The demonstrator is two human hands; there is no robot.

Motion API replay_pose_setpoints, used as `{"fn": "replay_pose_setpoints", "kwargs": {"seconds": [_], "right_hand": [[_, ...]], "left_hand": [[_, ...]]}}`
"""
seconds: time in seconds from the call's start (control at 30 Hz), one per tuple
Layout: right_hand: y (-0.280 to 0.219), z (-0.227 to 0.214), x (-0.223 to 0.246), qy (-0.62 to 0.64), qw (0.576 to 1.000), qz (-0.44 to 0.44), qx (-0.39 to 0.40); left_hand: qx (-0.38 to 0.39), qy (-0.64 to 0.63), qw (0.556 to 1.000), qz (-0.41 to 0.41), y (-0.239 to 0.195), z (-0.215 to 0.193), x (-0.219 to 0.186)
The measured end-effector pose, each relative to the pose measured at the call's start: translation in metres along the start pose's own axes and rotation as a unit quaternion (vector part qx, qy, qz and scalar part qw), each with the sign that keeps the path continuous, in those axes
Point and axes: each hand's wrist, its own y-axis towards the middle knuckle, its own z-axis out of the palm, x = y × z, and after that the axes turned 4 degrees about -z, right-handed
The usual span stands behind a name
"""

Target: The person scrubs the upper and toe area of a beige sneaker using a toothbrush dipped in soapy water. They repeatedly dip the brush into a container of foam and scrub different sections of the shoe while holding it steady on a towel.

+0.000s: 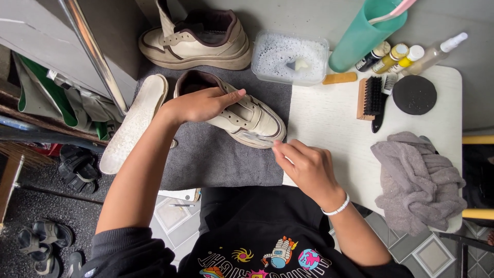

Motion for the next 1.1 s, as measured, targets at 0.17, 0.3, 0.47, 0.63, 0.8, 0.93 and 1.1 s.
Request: {"fn": "replay_pose_setpoints", "kwargs": {"seconds": [0.17, 0.3, 0.47, 0.63, 0.8, 0.93, 1.1], "right_hand": [[0.003, 0.005, 0.000, 0.005, 1.000, 0.001, 0.007], [-0.014, -0.011, -0.010, -0.007, 0.999, 0.028, 0.023], [0.003, 0.011, 0.001, 0.005, 1.000, -0.001, 0.021], [-0.002, -0.004, -0.002, 0.002, 0.999, -0.008, 0.044], [-0.013, -0.016, -0.007, -0.004, 0.997, 0.025, 0.079], [0.000, -0.002, -0.003, 0.025, 0.998, 0.003, 0.061], [-0.016, -0.021, -0.025, 0.033, 0.994, 0.031, 0.104]], "left_hand": [[0.005, 0.001, 1.000, -0.014, -0.003, -0.002, 0.003], [0.004, -0.001, 1.000, -0.014, 0.000, -0.002, 0.005], [0.005, 0.006, 1.000, -0.015, -0.001, -0.001, 0.000], [0.008, 0.006, 1.000, -0.013, -0.002, -0.003, 0.000], [0.010, -0.004, 1.000, -0.003, 0.000, -0.002, 0.003], [0.005, 0.000, 1.000, -0.007, -0.006, -0.001, -0.002], [0.012, 0.003, 1.000, -0.010, -0.008, -0.002, -0.005]]}}
